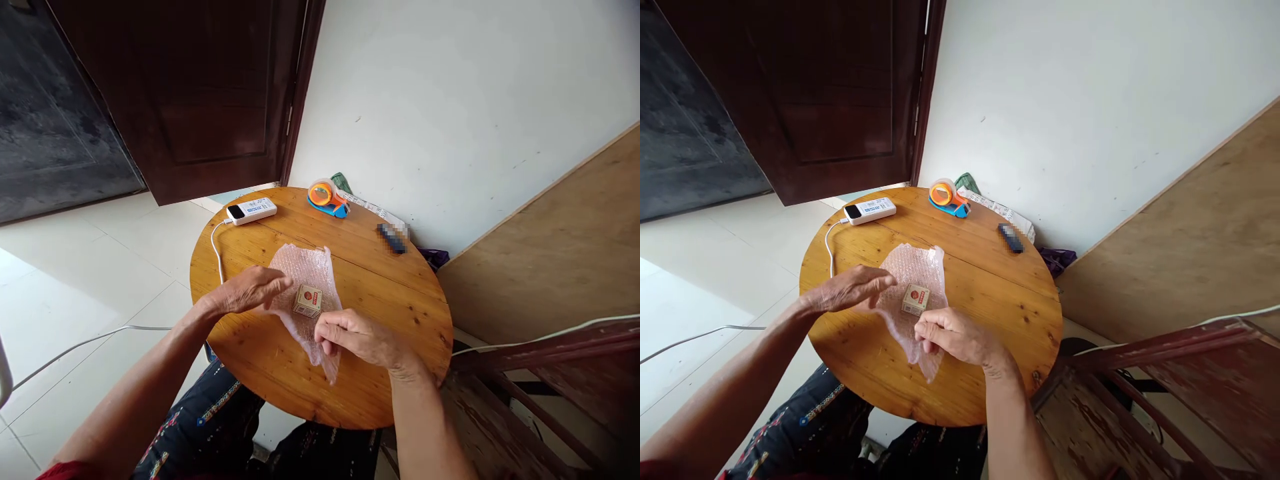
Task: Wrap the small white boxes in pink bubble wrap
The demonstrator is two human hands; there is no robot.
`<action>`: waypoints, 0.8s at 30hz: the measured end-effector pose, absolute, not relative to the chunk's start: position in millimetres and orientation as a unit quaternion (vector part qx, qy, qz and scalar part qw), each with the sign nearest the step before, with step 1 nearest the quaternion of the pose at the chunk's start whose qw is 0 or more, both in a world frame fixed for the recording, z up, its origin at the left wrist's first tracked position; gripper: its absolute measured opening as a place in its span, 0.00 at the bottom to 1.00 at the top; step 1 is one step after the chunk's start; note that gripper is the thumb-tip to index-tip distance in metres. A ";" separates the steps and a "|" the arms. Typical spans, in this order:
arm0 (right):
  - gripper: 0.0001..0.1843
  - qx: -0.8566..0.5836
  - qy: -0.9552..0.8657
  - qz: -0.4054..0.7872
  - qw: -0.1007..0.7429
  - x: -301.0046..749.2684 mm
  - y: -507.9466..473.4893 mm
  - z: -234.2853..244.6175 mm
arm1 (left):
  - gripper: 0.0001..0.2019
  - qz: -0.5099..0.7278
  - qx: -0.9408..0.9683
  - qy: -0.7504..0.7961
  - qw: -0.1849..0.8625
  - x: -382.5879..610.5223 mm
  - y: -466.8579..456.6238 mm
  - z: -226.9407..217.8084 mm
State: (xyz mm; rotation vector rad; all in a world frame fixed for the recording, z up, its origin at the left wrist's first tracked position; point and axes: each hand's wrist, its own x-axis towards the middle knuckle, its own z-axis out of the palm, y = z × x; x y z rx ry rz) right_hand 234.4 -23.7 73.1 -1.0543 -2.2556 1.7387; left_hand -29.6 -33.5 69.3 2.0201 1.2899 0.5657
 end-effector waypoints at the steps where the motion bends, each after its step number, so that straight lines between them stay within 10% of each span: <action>1: 0.23 -0.373 -0.741 0.555 0.062 235.4 -25.5 66.2 | 0.20 0.185 0.777 0.504 0.330 -30.4 -38.0 68.7; 9: 0.20 -0.506 -0.716 0.434 0.208 239.5 -21.5 37.9 | 0.14 0.139 0.773 0.600 0.150 -9.9 -50.2 61.5; 18: 0.27 -0.514 -0.807 0.214 0.198 204.6 -34.6 38.7 | 0.55 0.217 0.824 0.490 0.184 22.4 -47.5 6.3; 24: 0.23 -0.567 -0.737 0.219 0.297 239.5 -37.5 49.3 | 0.62 0.200 0.830 0.493 0.165 28.6 -52.3 -2.3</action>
